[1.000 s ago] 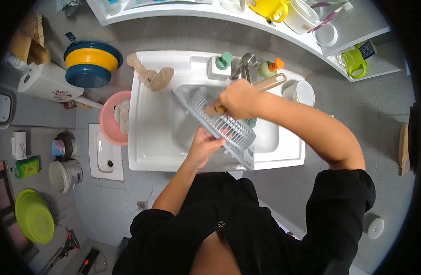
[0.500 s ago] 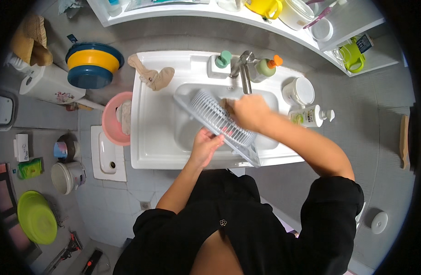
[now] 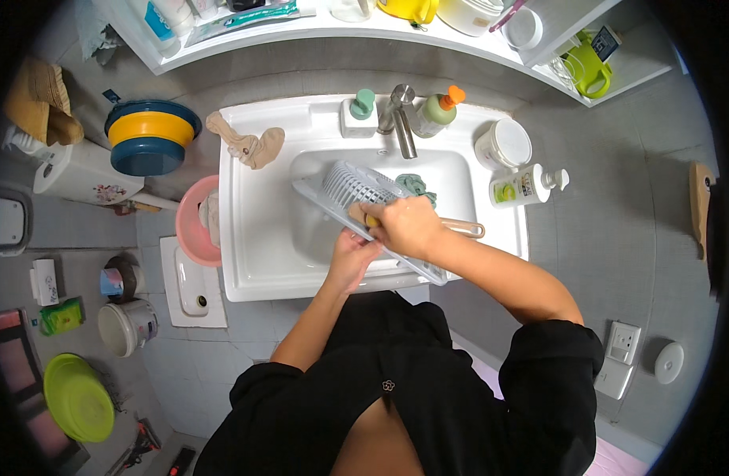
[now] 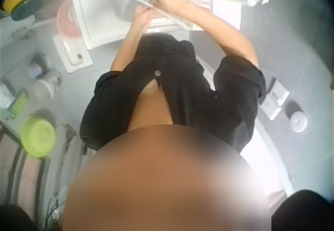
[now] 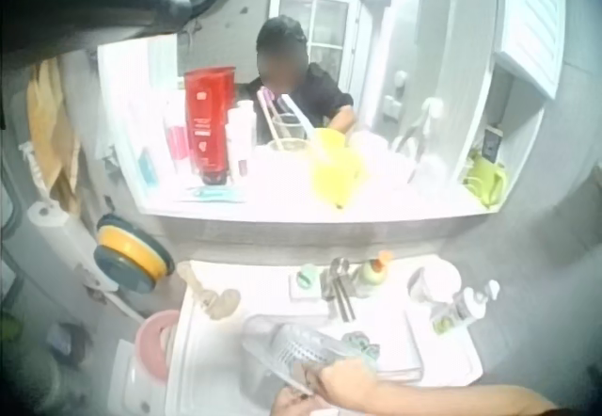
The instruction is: The person cleans a white electric fan in a sink. They rinse the fan under running water, scrub the front and back grilles with a brush, and wipe the surfaces with a cloth. The person handles the fan carefully, turning it to access different areas, and rinses the cleaning tools during the process.
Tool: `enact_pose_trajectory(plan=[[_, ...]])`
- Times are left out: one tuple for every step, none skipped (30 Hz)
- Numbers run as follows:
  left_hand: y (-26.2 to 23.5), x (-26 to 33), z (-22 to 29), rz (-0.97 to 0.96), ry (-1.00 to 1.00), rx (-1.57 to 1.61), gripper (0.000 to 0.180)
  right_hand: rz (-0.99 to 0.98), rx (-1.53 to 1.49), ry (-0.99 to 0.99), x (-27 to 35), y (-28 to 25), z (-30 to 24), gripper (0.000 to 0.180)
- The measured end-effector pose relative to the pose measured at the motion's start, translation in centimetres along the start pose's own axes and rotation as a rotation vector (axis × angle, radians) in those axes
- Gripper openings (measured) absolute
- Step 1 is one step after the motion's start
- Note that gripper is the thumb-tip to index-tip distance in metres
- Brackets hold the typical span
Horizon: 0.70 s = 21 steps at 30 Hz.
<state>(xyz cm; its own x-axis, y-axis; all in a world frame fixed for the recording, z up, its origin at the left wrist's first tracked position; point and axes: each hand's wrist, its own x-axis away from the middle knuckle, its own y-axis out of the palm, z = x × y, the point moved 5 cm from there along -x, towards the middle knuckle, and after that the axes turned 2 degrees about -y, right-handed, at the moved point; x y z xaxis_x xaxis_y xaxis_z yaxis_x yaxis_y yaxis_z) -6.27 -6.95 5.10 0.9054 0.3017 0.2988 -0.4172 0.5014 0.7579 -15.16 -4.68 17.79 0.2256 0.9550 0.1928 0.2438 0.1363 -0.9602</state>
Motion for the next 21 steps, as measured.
enact_pose_trajectory(plan=[[-0.1,0.1,-0.1,0.033,-0.006,-0.006,0.039,0.047,-0.018,0.044,0.0,-0.3,0.4,0.036],[-0.3,0.0,-0.1,0.059,-0.004,0.032,0.037,0.094,-0.036,0.087,0.1,-0.7,0.7,0.037],[0.0,-0.1,0.6,0.086,0.000,0.070,0.036,0.142,-0.054,0.128,0.1,-1.1,1.0,0.037],[0.2,-0.2,1.2,0.114,0.006,0.108,0.034,0.155,-0.128,0.146,0.3,-1.1,1.2,0.037],[0.2,0.0,1.5,0.116,0.001,0.137,0.036,0.167,-0.202,0.161,0.4,-0.9,1.6,0.038],[0.5,0.1,2.1,0.098,-0.024,0.179,0.039,0.181,-0.273,0.175,0.4,-1.1,1.8,0.038],[0.8,0.2,2.8,0.080,-0.047,0.222,0.042,0.157,-0.298,0.186,0.3,-1.5,2.1,0.038],[0.9,0.2,3.3,0.063,-0.068,0.266,0.045,0.184,-0.287,0.188,0.0,-2.3,2.4,0.039],[0.3,-0.1,3.3,0.138,-0.054,0.220,0.052,0.207,-0.270,0.187,-0.5,-3.1,2.9,0.039],[-0.3,-0.4,3.3,0.155,-0.024,0.191,0.053,0.228,-0.252,0.182,-0.9,-4.1,3.3,0.039],[-1.0,-0.5,3.5,0.175,0.008,0.163,0.054,0.228,-0.217,0.140,-1.4,-5.2,3.5,0.040],[-1.4,-0.9,3.8,0.192,0.041,0.136,0.055,0.200,-0.223,0.129,-1.6,-6.0,3.8,0.041],[-1.6,-0.9,4.0,0.214,0.042,0.156,0.056,0.185,-0.254,0.117,-1.9,-6.3,4.3,0.041],[-1.9,-0.8,4.3,0.238,0.043,0.176,0.058,0.168,-0.286,0.103,-2.2,-6.4,4.6,0.041],[-2.2,-0.7,4.5,0.266,0.054,0.203,0.059,0.152,-0.298,0.082,-2.7,-6.3,4.8,0.041],[-2.7,-0.5,4.3,0.274,0.048,0.242,0.060,0.130,-0.311,0.064,-3.0,-5.9,4.7,0.042],[-3.4,-0.5,4.1,0.282,0.044,0.281,0.061,0.107,-0.324,0.044,-3.6,-5.7,4.4,0.043],[-3.8,-0.4,3.5,0.286,0.029,0.323,0.062,0.071,-0.324,0.056,-3.9,-5.3,4.1,0.044],[-3.2,-0.2,3.8,0.229,0.060,0.402,0.064,0.037,-0.324,0.064,-4.5,-5.0,3.6,0.044],[-3.2,-0.1,3.8,0.221,0.040,0.414,0.064,0.003,-0.324,0.072,-5.0,-4.7,3.3,0.045],[-3.1,-0.1,3.7,0.207,0.016,0.424,0.065,-0.018,-0.332,0.045,-5.5,-4.4,3.0,0.045]])
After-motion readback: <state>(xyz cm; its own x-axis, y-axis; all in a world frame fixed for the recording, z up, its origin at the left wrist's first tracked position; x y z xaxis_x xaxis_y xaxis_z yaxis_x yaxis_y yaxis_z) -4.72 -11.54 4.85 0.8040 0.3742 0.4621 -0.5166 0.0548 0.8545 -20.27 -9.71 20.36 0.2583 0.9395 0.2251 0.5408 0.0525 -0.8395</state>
